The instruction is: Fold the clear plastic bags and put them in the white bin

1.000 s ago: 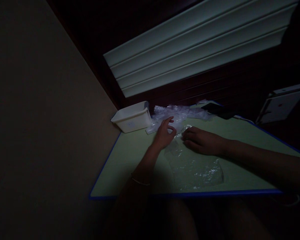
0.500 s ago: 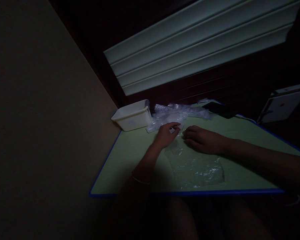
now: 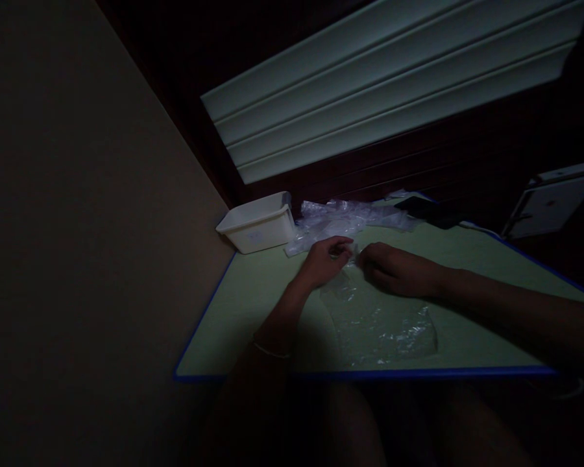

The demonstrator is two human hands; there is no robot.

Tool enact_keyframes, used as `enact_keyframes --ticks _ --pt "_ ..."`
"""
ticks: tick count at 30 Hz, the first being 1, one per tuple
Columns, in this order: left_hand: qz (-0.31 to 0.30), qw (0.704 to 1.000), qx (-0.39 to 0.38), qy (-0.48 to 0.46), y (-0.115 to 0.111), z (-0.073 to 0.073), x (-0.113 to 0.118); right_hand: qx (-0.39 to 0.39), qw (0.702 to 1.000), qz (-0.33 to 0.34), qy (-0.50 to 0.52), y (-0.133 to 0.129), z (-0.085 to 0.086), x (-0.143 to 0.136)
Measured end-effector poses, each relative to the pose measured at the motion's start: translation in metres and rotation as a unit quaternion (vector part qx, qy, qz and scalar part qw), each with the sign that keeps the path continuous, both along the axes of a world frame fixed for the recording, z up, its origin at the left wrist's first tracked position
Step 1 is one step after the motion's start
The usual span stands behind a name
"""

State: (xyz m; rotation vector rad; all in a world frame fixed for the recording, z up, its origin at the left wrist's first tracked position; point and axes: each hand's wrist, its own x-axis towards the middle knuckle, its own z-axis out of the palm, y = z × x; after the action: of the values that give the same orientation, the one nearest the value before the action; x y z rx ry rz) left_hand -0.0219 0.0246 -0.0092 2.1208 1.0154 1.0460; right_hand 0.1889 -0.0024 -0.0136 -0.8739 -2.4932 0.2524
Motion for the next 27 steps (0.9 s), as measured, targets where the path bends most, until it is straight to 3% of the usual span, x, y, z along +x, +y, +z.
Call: enact_keyframes --ticks 7,18,27 --pt "0.006 0.999 -0.011 -0.032 0.000 0.002 0.001 0.002 1.000 0.026 0.014 -0.003 0.001 0.002" --pt "-0.009 0.998 -0.021 -0.060 -0.001 0.006 0.004 0.060 0.997 0.017 -0.052 0.000 -0.012 0.004" --pt "-0.012 0.998 -0.017 -0.061 0.000 0.005 0.004 0.066 0.996 0.010 -0.052 0.000 -0.010 0.005"
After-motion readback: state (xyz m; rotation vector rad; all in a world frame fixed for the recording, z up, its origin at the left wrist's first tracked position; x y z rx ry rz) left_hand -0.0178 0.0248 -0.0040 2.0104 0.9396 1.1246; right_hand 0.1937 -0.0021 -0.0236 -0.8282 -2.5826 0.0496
